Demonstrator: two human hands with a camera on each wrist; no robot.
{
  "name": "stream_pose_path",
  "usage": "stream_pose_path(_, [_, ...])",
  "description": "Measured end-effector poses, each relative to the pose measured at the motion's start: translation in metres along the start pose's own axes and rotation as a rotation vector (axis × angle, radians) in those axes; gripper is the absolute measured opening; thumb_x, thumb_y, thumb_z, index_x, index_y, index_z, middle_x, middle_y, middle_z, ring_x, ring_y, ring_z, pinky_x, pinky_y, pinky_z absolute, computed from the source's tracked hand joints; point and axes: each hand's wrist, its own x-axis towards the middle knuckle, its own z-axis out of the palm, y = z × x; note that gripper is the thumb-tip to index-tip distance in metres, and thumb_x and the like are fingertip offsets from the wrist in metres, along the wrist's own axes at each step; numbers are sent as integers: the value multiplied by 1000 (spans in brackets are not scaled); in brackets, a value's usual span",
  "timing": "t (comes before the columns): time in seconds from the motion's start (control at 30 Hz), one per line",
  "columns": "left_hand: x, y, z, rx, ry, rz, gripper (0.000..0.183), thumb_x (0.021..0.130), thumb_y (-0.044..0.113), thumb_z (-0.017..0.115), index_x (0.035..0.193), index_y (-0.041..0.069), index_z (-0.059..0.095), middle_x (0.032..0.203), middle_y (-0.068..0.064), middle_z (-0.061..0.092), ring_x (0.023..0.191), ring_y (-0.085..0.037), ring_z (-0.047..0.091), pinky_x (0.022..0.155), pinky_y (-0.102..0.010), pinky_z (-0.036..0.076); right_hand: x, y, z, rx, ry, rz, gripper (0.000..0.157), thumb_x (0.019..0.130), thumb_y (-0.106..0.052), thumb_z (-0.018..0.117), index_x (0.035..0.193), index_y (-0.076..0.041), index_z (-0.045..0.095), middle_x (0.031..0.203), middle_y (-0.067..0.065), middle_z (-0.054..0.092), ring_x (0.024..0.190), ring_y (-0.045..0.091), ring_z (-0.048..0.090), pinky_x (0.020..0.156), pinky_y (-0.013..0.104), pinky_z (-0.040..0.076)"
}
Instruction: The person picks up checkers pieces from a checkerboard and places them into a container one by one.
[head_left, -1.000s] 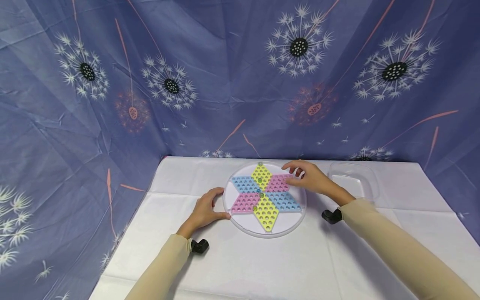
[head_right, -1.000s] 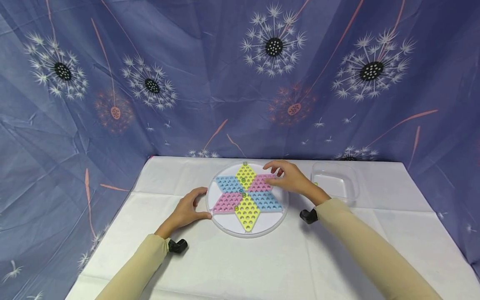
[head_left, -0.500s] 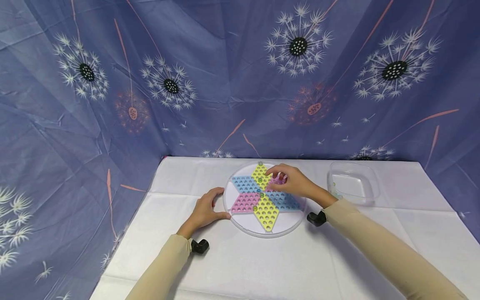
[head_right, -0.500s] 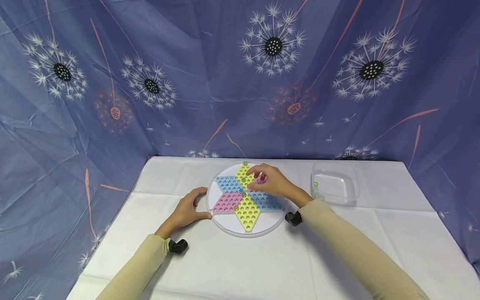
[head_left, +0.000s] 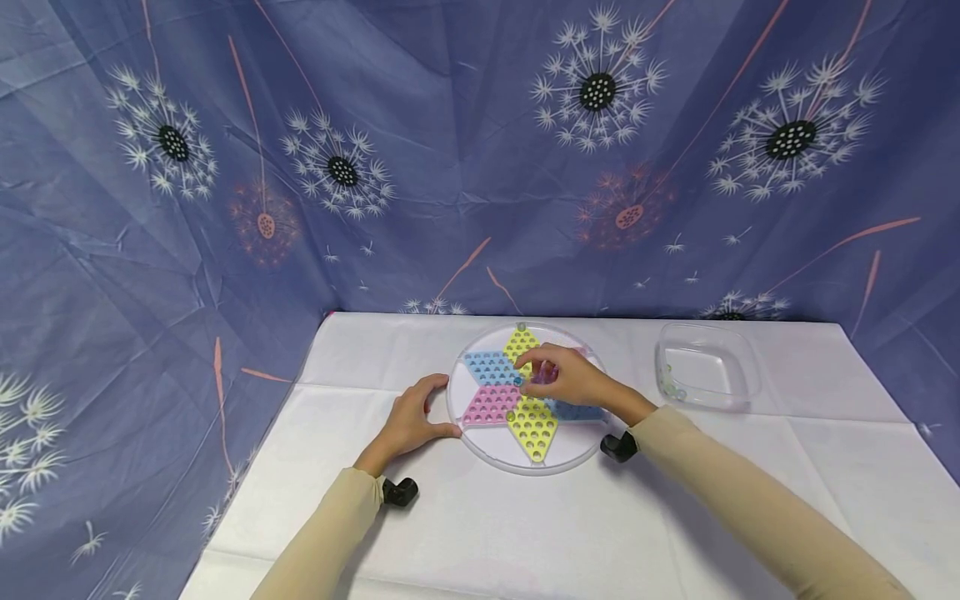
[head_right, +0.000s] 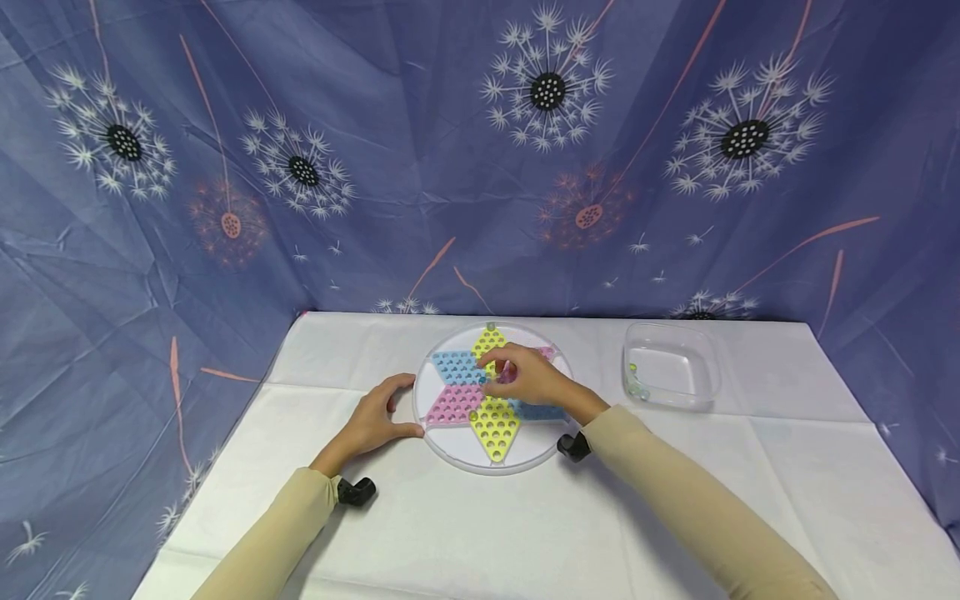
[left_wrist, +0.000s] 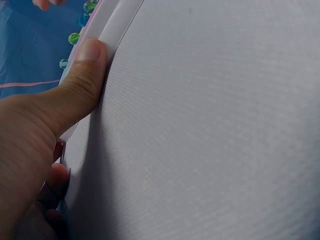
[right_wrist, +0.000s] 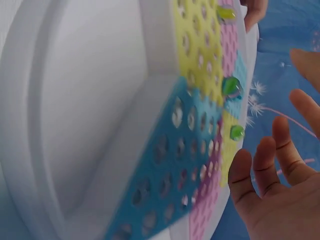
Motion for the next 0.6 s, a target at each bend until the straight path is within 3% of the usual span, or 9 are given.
stream_pose_path(0.23, [0, 0, 1, -3, -6, -7, 95, 68, 33, 98, 147, 6, 52, 106, -5, 58, 81, -16, 45, 76, -32, 38, -1, -2, 15, -26, -94, 9, 35, 91, -28, 81, 122, -16, 74, 101, 11, 62, 85, 30, 53, 75, 35, 45])
stream_pose_path(0.6, [0, 1, 0, -4, -8, -11, 95, 68, 31, 97, 147, 5, 52, 102, -7, 57, 81, -19, 46, 76, -32, 38, -5, -5, 27, -71, -113, -1, 22, 86, -20, 84, 108, -18, 79, 99, 6, 60, 91, 26, 47, 82, 36, 37])
